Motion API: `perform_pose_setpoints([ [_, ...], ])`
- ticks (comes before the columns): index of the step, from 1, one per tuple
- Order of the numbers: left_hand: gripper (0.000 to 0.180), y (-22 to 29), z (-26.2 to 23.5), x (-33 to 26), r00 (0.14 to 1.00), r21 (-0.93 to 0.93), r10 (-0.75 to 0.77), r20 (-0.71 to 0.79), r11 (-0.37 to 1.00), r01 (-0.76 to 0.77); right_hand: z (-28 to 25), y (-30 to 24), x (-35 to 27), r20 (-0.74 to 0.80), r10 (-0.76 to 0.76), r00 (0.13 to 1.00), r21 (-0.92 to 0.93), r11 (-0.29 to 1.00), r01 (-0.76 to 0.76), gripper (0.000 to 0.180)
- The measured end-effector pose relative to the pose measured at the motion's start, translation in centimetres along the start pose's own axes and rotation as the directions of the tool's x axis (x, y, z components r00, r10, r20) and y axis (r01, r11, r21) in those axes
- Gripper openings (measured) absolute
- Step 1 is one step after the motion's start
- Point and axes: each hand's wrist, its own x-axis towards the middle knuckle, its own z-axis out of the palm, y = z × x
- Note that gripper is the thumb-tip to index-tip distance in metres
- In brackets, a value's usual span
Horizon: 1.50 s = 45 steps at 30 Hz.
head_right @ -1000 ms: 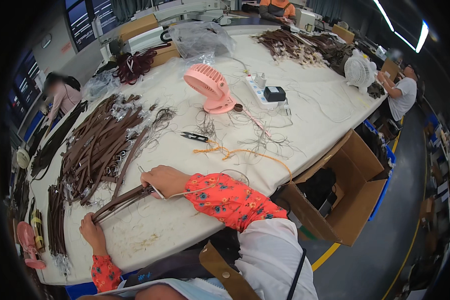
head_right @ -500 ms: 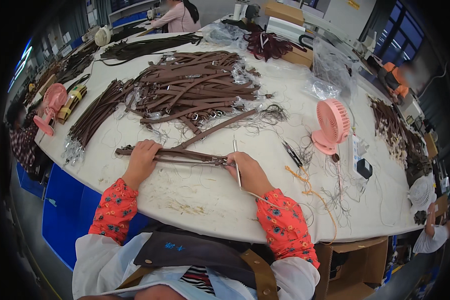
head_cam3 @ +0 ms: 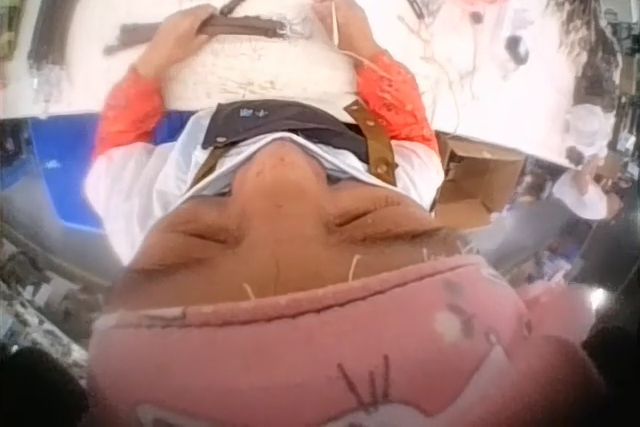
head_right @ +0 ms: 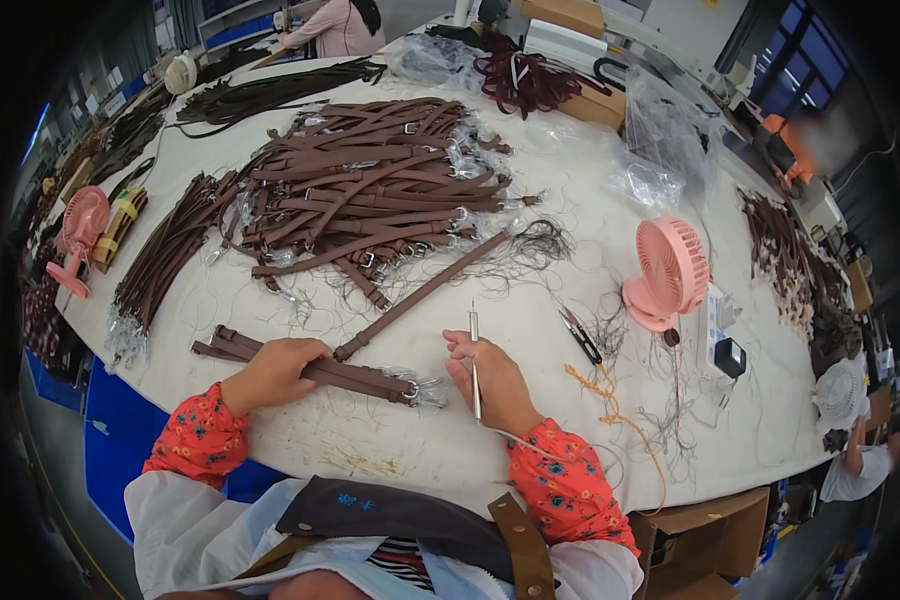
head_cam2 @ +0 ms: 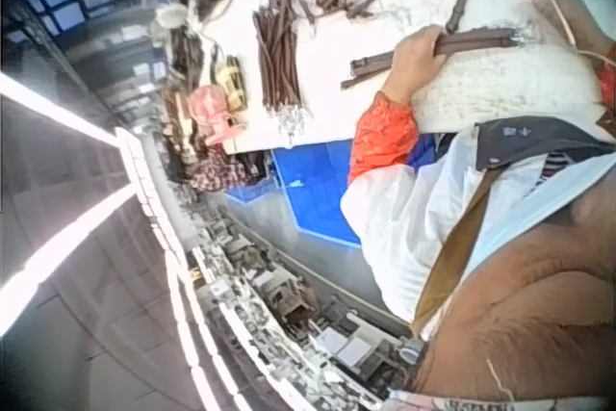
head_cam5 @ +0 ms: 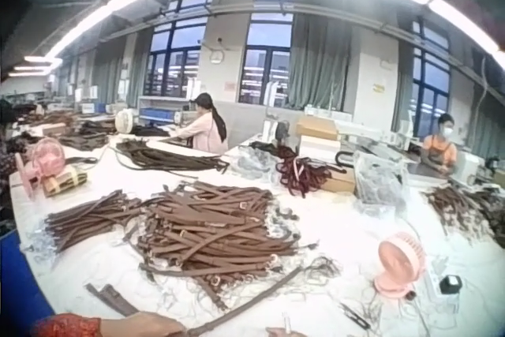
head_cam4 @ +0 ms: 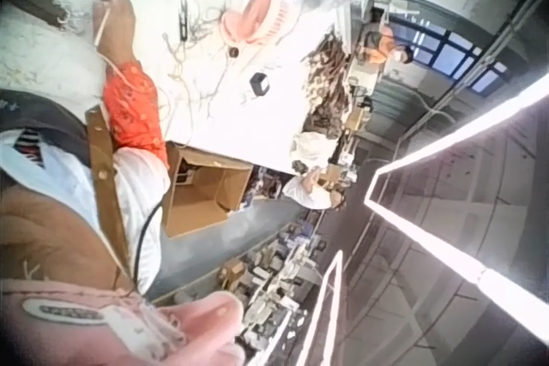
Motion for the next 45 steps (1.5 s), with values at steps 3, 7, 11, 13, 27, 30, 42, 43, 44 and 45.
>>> perform_pose_setpoints([
  [3, 0.041, -0.8, -4.2, 1.0, 0.974, -0.049, 0.175, 0.144, 0.984, -0.169, -0.4, 0.1, 0.2, -0.042, 0.114, 0.993, 0.044, 0.993, -0.112, 0.020],
  [7, 0.045, -1.3, -5.8, 5.8, 0.993, -0.091, 0.099, 0.071, 0.992, -0.092, -0.2, 0.1, 0.7, -0.056, 0.156, 0.986, 0.088, 0.985, -0.151, 0.016],
  [11, 0.050, 2.1, -1.9, 12.3, 0.966, 0.035, 0.235, -0.108, 0.972, -0.232, -0.7, 0.5, 0.2, -0.081, 0.160, 0.984, 0.115, 0.982, -0.150, 0.012],
  [13, 0.051, 2.7, 0.4, 14.6, 0.974, 0.097, 0.223, -0.042, 0.971, -0.219, -0.9, 0.2, -0.3, -0.176, 0.204, 0.963, 0.085, 0.978, -0.191, 0.015],
  [27, 0.031, 8.4, -7.8, 14.4, 0.932, -0.577, 0.030, -0.361, 0.778, -0.249, -3.0, 1.1, 0.4, -0.376, -0.139, 0.916, -0.112, 0.988, 0.105, 0.043],
  [30, 0.031, 9.7, -8.0, 11.1, 0.742, 0.046, 0.539, -0.399, 0.820, -0.571, -3.2, 0.7, 0.8, -0.384, -0.177, 0.906, -0.121, 0.983, 0.141, 0.049],
  [42, 0.057, 6.8, -5.8, 3.8, 0.668, 0.125, 0.713, -0.210, 0.698, -0.705, -2.9, 0.1, 0.2, -0.227, -0.170, 0.959, -0.170, 0.977, 0.133, 0.045],
  [43, 0.048, 6.3, -5.5, 3.2, 0.705, 0.142, 0.668, -0.239, 0.742, -0.655, -2.8, -0.5, 0.2, -0.230, -0.142, 0.963, -0.191, 0.977, 0.099, 0.039],
  [44, 0.038, 5.5, -5.8, 2.2, 0.798, 0.136, 0.550, -0.247, 0.835, -0.534, -2.4, -0.4, 0.3, -0.197, -0.121, 0.973, -0.155, 0.984, 0.091, 0.034],
  [45, 0.030, 4.7, -6.0, 1.5, 0.862, 0.125, 0.439, -0.252, 0.898, -0.421, -2.0, -0.3, 0.2, -0.165, -0.131, 0.978, -0.137, 0.985, 0.109, 0.034],
])
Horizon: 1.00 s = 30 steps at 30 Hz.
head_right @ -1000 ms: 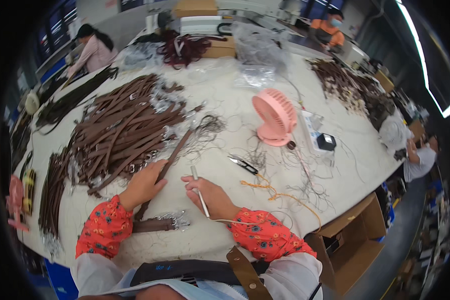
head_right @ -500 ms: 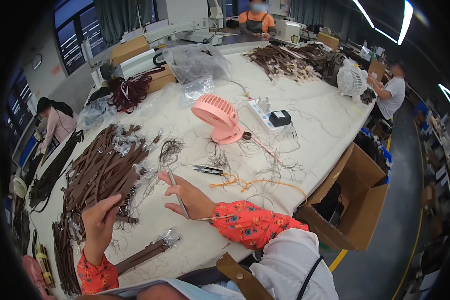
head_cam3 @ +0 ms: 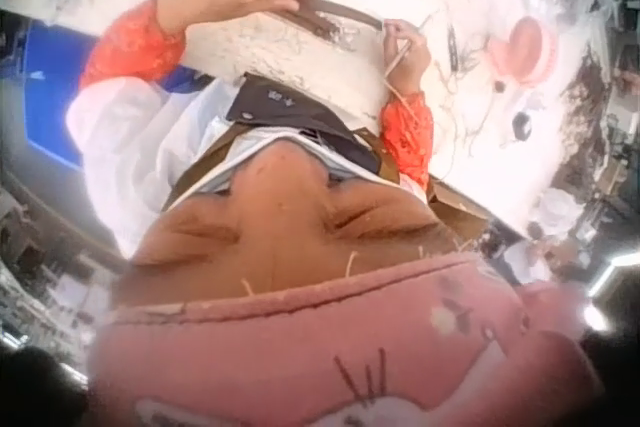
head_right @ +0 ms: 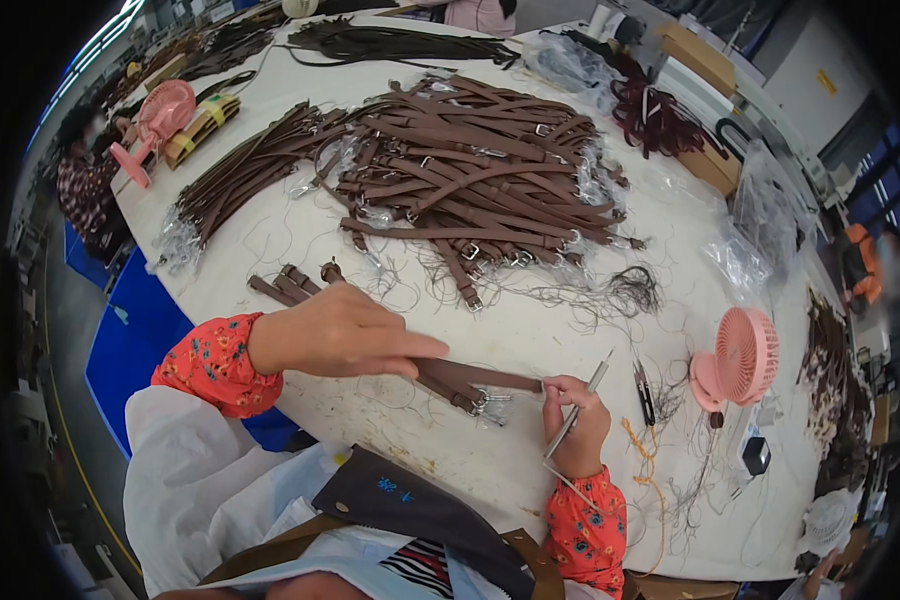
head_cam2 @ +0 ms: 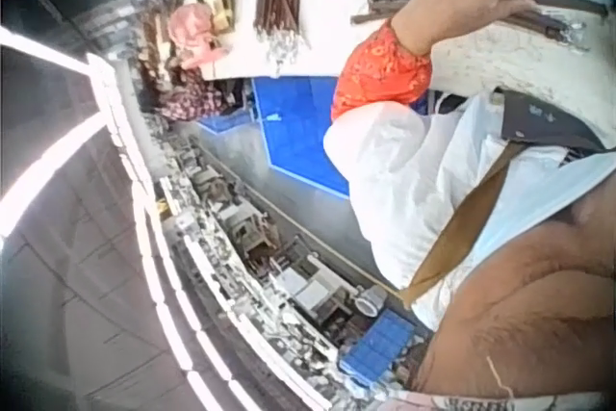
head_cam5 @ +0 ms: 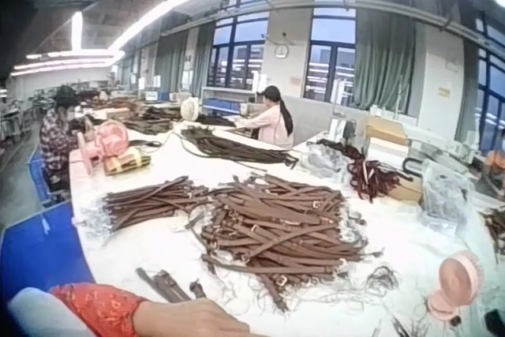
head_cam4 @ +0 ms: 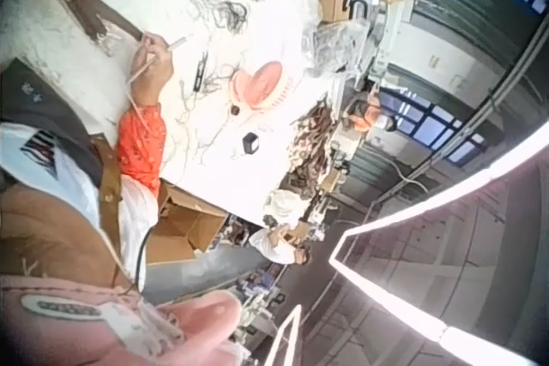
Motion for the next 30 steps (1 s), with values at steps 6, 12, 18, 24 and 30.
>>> perform_pose_setpoints([
  [6, 0.014, -5.3, 2.2, -6.7, 0.918, 0.089, -0.396, -0.008, 0.915, 0.395, 1.5, -1.8, 0.8, 0.247, 0.055, 0.967, 0.109, 0.990, -0.084, 0.025],
  [12, 0.018, -8.1, 2.0, -7.0, 0.887, 0.162, -0.449, 0.103, 0.888, 0.431, 1.4, -2.0, 0.2, 0.456, 0.156, 0.876, 0.162, 0.954, -0.254, 0.018],
  [18, 0.034, -17.7, 1.8, -8.2, 0.881, 0.473, -0.356, -0.312, 0.746, 0.469, 1.7, -1.6, -0.1, 0.400, 0.140, 0.906, 0.178, 0.958, -0.227, 0.025],
  [24, 0.028, -19.4, 0.9, -7.9, 0.824, 0.655, -0.550, -0.141, 0.572, 0.494, 1.5, -1.6, -0.1, 0.411, 0.171, 0.895, 0.181, 0.947, -0.264, 0.023],
  [30, 0.017, -16.4, -5.3, -4.9, 0.820, 0.361, -0.534, -0.205, 0.738, 0.571, 1.6, -1.5, 0.0, 0.408, 0.167, 0.898, 0.188, 0.947, -0.262, 0.022],
])
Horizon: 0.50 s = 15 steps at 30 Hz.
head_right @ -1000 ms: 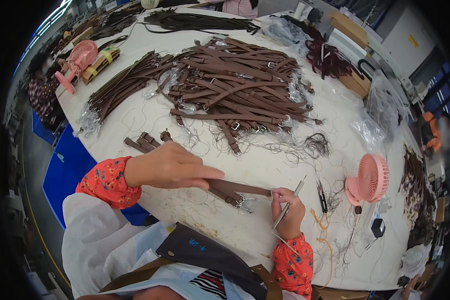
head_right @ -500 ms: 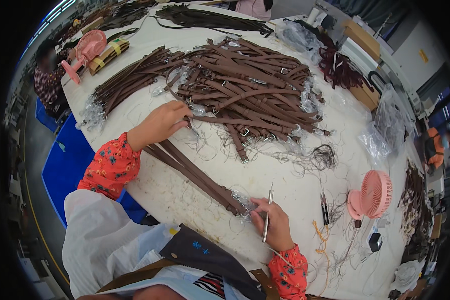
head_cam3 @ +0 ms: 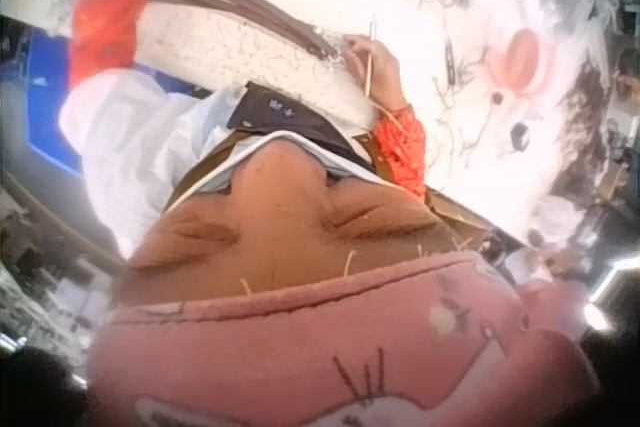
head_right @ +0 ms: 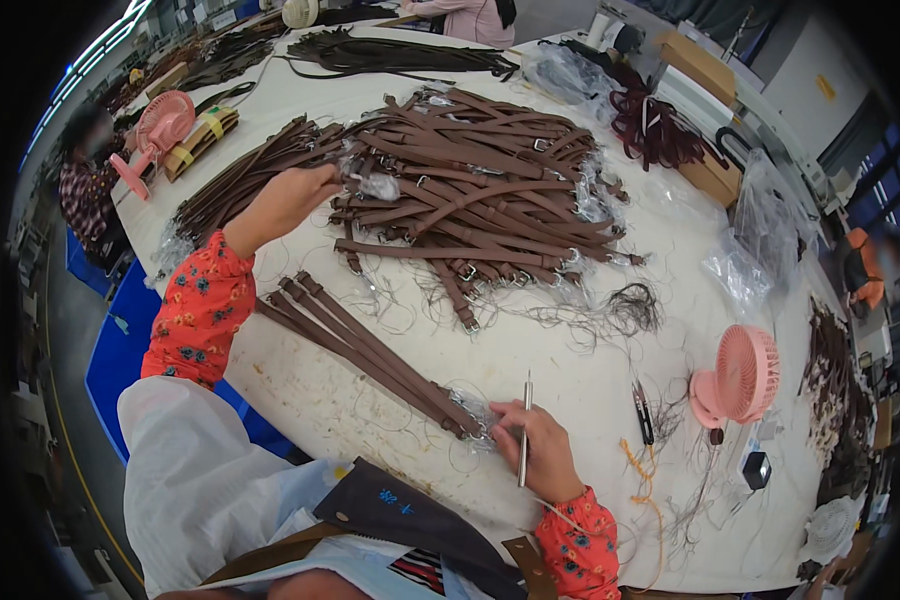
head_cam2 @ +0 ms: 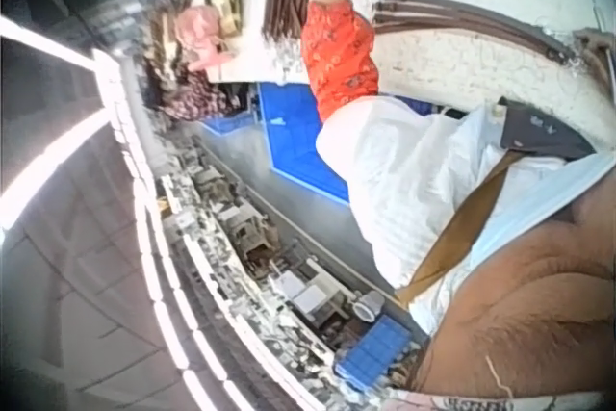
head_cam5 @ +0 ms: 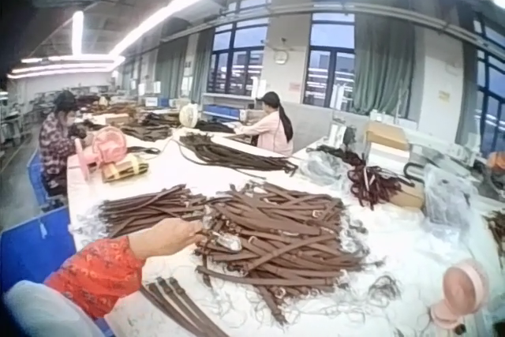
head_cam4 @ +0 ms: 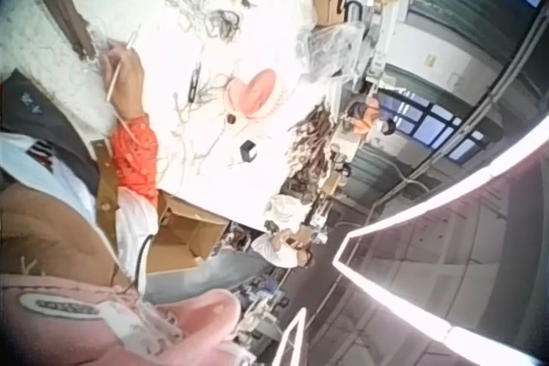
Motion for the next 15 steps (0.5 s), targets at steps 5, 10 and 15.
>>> perform_pose_setpoints([
  [5, 0.028, 5.1, -7.9, 1.8, 0.898, -0.587, -0.130, -0.420, 0.793, -0.160, -0.1, 0.1, 0.1, -0.013, -0.043, 0.999, -0.004, 0.999, 0.043, 0.021],
  [10, 0.027, 10.5, -9.7, 3.1, 0.820, -0.372, 0.127, -0.558, 0.845, -0.384, -0.1, -0.1, -0.1, -0.026, 0.011, 1.000, 0.044, 0.999, -0.010, 0.019],
  [15, 0.025, 14.7, -5.2, 2.6, 0.980, -0.682, 0.200, -0.019, 0.714, -0.159, -0.4, 0.0, -0.5, -0.061, 0.044, 0.997, 0.089, 0.995, -0.038, 0.020],
])
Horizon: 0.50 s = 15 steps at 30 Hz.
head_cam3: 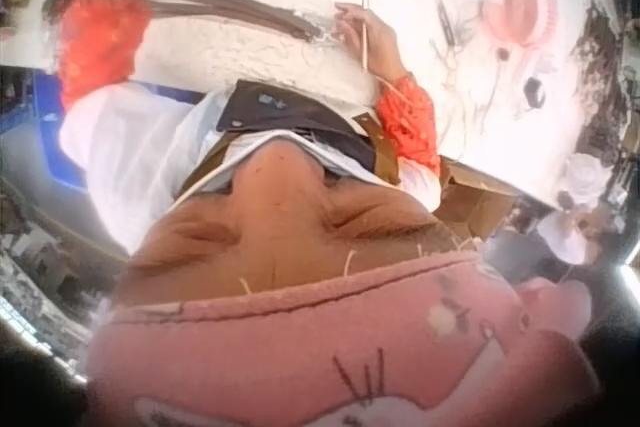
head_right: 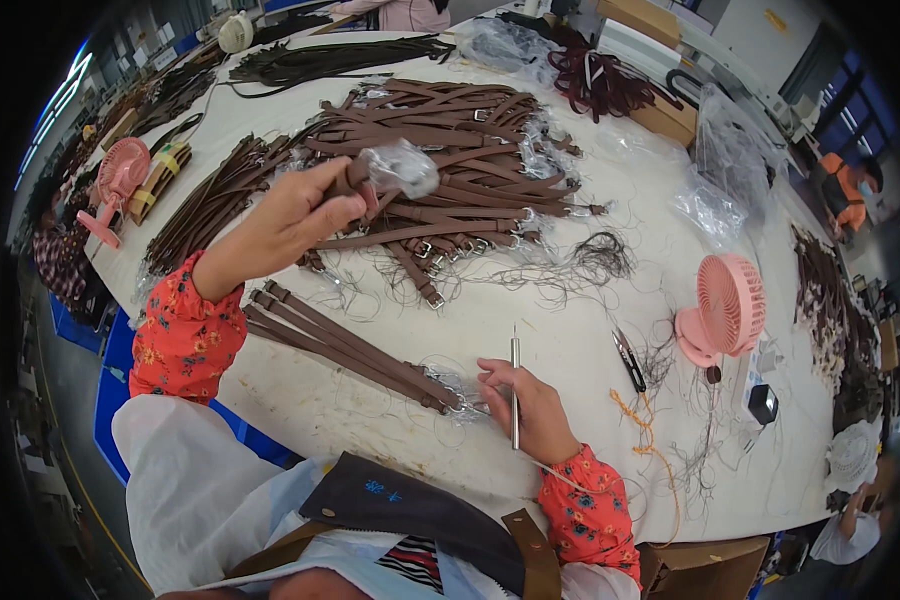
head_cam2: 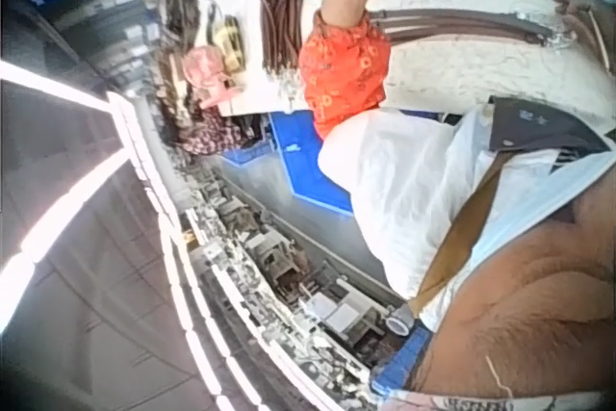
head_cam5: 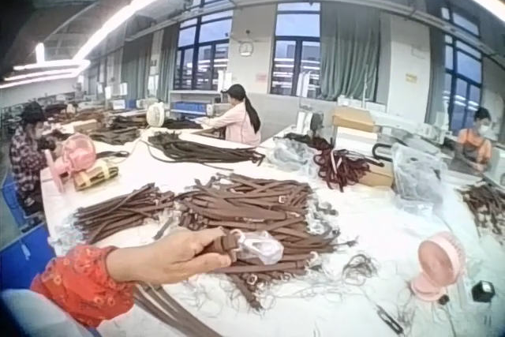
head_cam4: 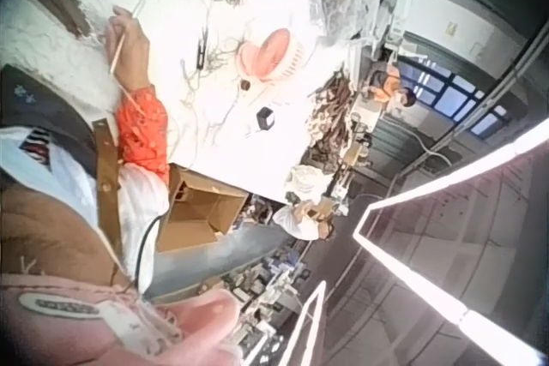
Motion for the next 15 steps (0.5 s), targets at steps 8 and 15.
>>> perform_pose_setpoints([
  [8, 0.028, -1.6, 8.5, 0.1, 0.914, 0.060, -0.012, 0.406, 0.998, -0.013, -1.0, 0.6, 0.7, -0.323, -0.142, 0.936, -0.090, 0.989, 0.119, 0.027],
  [15, 0.026, -2.3, 14.4, -2.4, 0.868, -0.158, 0.139, 0.476, 0.985, -0.071, -0.7, -0.2, 0.8, -0.275, -0.229, 0.934, -0.097, 0.973, 0.210, 0.034],
])
